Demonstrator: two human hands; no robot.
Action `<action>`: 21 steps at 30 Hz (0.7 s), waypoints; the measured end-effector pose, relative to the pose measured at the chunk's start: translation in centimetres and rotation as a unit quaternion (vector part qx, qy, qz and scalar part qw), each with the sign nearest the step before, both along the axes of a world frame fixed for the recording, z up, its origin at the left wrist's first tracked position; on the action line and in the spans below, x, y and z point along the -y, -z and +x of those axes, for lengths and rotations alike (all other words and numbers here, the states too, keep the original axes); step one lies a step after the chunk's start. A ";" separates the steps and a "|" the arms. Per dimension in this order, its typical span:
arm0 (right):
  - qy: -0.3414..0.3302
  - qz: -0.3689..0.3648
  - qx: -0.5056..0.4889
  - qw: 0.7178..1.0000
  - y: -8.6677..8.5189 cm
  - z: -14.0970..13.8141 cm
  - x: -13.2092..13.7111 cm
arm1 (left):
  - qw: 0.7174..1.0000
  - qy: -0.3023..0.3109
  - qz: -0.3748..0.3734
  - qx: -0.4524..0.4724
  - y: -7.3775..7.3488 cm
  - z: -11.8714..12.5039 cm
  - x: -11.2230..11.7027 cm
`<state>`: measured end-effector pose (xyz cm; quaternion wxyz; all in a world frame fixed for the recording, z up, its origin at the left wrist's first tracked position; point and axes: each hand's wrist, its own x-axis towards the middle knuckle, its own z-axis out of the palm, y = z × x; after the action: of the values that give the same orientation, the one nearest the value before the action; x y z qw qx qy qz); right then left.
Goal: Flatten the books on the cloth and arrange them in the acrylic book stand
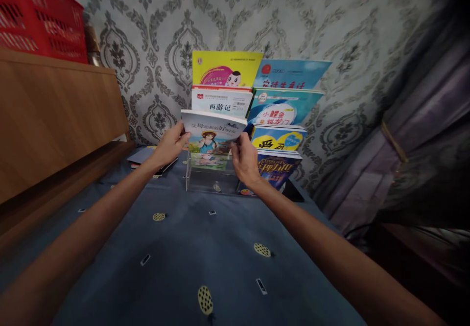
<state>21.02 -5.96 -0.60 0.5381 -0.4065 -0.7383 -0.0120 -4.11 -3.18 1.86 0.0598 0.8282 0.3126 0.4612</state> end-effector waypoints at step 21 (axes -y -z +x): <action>0.126 -0.076 0.083 0.986 0.0 0.7 -0.9 | 0.974 -0.193 -0.090 -0.074 2.7 1.9 -1.0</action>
<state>21.72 -5.09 -0.56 0.4364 -0.5338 -0.7220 -0.0576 -2.18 -2.14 -0.85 0.0200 0.7753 0.5104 0.3715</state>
